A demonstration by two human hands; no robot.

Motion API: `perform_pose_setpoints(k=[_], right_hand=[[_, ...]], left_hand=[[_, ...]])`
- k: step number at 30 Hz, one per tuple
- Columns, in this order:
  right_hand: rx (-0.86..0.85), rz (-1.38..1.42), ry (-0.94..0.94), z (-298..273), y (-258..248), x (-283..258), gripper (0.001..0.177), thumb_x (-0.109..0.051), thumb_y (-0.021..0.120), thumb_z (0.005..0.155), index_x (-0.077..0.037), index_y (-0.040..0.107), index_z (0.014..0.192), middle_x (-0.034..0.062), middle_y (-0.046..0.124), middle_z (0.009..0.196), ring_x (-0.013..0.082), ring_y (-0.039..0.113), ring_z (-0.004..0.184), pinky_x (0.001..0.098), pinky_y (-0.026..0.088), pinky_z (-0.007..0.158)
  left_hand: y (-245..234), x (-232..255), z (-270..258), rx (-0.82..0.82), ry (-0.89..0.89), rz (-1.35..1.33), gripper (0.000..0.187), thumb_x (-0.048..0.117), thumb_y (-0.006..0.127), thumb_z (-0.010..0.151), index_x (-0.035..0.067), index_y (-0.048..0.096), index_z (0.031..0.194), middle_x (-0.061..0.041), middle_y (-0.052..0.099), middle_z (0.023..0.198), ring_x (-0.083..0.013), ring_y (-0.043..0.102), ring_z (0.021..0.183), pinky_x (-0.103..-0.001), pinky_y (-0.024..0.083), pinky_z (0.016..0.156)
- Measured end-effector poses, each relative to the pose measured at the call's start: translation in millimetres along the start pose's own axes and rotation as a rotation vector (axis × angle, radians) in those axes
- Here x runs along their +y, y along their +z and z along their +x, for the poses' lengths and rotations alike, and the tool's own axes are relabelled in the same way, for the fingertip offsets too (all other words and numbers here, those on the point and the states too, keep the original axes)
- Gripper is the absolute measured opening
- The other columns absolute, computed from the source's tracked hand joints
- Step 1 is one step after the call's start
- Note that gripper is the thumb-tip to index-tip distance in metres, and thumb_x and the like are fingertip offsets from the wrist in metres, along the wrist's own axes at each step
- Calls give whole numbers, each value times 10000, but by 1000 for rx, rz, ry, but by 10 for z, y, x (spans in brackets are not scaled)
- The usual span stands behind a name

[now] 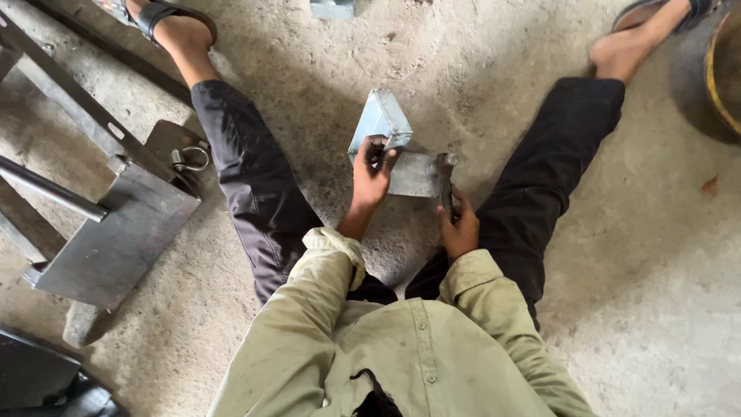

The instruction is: The person sits on the floor and uses a hammer to strike a small metal block placed on a larger metal anvil. They repeatedly pick up the metal block, position it, and strike it with the hammer to shape or flatten it.

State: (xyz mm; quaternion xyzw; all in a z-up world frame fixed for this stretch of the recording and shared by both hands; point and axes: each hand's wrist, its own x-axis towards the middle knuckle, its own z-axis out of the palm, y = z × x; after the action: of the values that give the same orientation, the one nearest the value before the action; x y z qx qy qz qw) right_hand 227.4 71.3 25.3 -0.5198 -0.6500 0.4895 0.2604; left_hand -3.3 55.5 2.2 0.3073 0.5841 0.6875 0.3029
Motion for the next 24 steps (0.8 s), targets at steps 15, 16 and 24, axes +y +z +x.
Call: perform_pose_setpoints(k=[15, 16, 24], right_hand=[[-53, -51, -13, -16, 73, 50, 545, -76, 696, 948, -72, 523, 1465, 66, 713, 874, 91, 611, 690, 279, 499, 614], [-53, -49, -28, -40, 58, 65, 543, -72, 692, 951, -70, 524, 1467, 65, 709, 880, 91, 608, 689, 278, 498, 612], [-48, -36, -12, -9, 65, 78, 513, -72, 690, 967, -77, 525, 1453, 57, 679, 837, 84, 583, 652, 273, 478, 587]], left_hand=[[100, 863, 109, 8, -130, -343, 239, -4, 670, 996, -5, 660, 1235, -56, 736, 1075, -108, 672, 969, -263, 542, 865], [124, 902, 84, 1, -135, -359, 239, -11, 674, 996, -7, 661, 1235, -51, 729, 1068, -101, 663, 964, -258, 536, 863], [122, 983, 72, -10, -169, -362, 234, -7, 683, 990, -12, 673, 1223, -48, 722, 1052, -98, 653, 919, -269, 541, 825]])
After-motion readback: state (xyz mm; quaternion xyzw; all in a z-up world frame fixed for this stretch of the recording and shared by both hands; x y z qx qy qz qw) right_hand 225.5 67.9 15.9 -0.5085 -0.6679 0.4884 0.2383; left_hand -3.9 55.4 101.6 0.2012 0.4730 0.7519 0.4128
